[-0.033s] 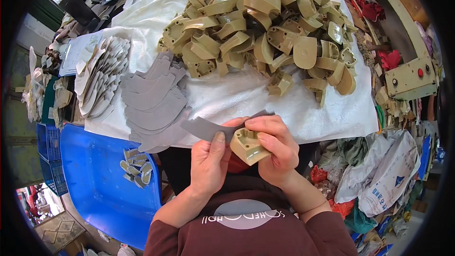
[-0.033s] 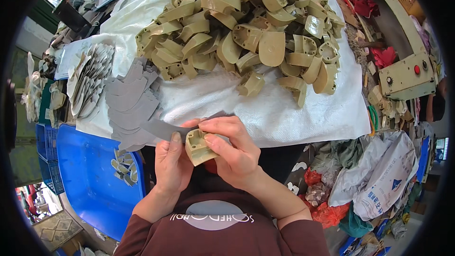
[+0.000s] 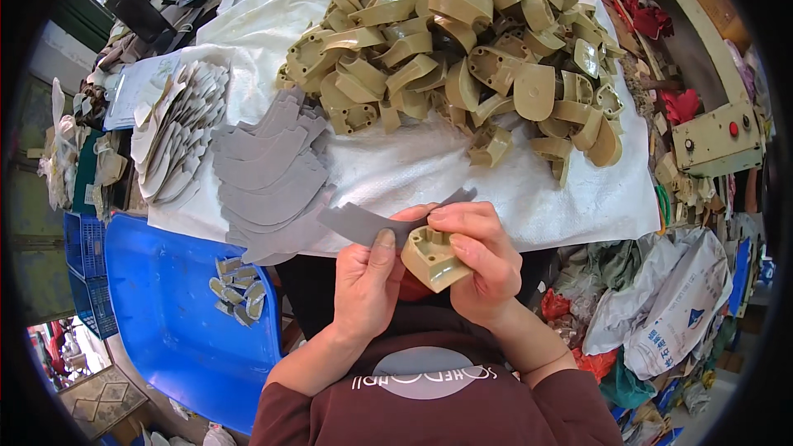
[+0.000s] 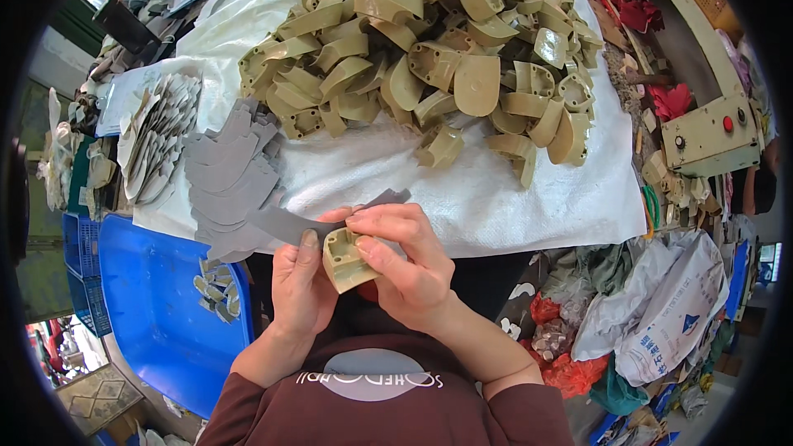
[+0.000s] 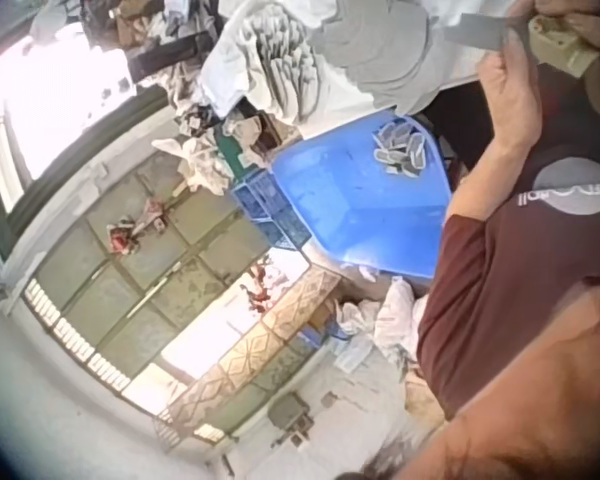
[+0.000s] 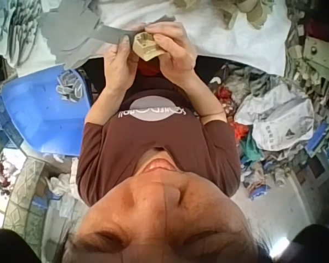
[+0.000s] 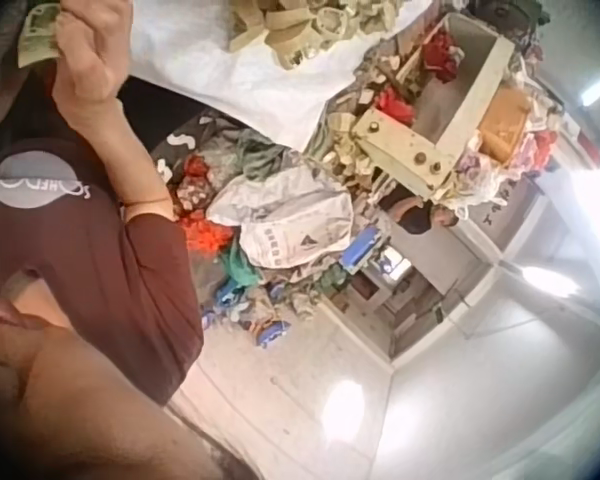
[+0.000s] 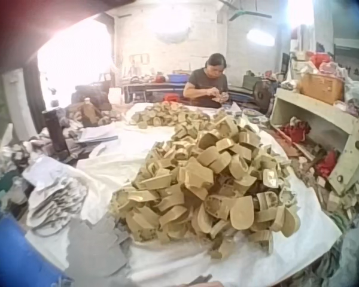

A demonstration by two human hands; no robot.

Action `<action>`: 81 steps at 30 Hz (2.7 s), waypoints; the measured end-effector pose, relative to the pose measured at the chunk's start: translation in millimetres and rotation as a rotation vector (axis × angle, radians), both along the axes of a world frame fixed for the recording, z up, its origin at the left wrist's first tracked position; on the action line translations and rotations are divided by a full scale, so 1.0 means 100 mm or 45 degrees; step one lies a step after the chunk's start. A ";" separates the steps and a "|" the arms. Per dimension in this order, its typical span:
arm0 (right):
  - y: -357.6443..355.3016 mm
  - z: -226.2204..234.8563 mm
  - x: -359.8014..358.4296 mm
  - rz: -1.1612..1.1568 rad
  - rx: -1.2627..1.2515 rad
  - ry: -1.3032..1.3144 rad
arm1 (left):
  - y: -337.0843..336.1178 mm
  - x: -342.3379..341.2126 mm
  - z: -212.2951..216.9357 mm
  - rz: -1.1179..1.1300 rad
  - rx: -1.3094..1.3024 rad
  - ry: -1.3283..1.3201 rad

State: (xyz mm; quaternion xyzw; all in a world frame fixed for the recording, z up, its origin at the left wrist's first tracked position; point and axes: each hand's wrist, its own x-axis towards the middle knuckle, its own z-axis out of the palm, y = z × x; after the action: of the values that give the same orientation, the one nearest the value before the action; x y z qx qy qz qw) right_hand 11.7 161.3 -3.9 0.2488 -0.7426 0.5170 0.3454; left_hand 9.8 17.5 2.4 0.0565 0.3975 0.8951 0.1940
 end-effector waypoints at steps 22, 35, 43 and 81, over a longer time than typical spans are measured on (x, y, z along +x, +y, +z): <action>0.05 -0.01 -0.07 -0.342 0.425 0.051 | -0.06 -0.05 0.05 0.409 -0.647 0.454; 0.09 0.26 0.03 -0.374 0.880 -0.336 | -0.02 -0.01 -0.06 0.576 -1.260 0.928; 0.18 0.07 -0.05 -0.147 0.510 -0.325 | -0.10 -0.11 -0.14 0.416 -0.998 0.793; 0.14 0.01 0.28 0.599 -1.244 -1.261 | -0.13 -0.06 -0.09 0.539 -0.944 1.409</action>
State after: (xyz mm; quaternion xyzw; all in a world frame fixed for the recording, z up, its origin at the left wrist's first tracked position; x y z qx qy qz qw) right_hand 39.5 174.9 -2.9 -0.0435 -0.4236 0.9013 -0.0793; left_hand 3.6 4.1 -6.4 0.3556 0.7197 0.5586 -0.2090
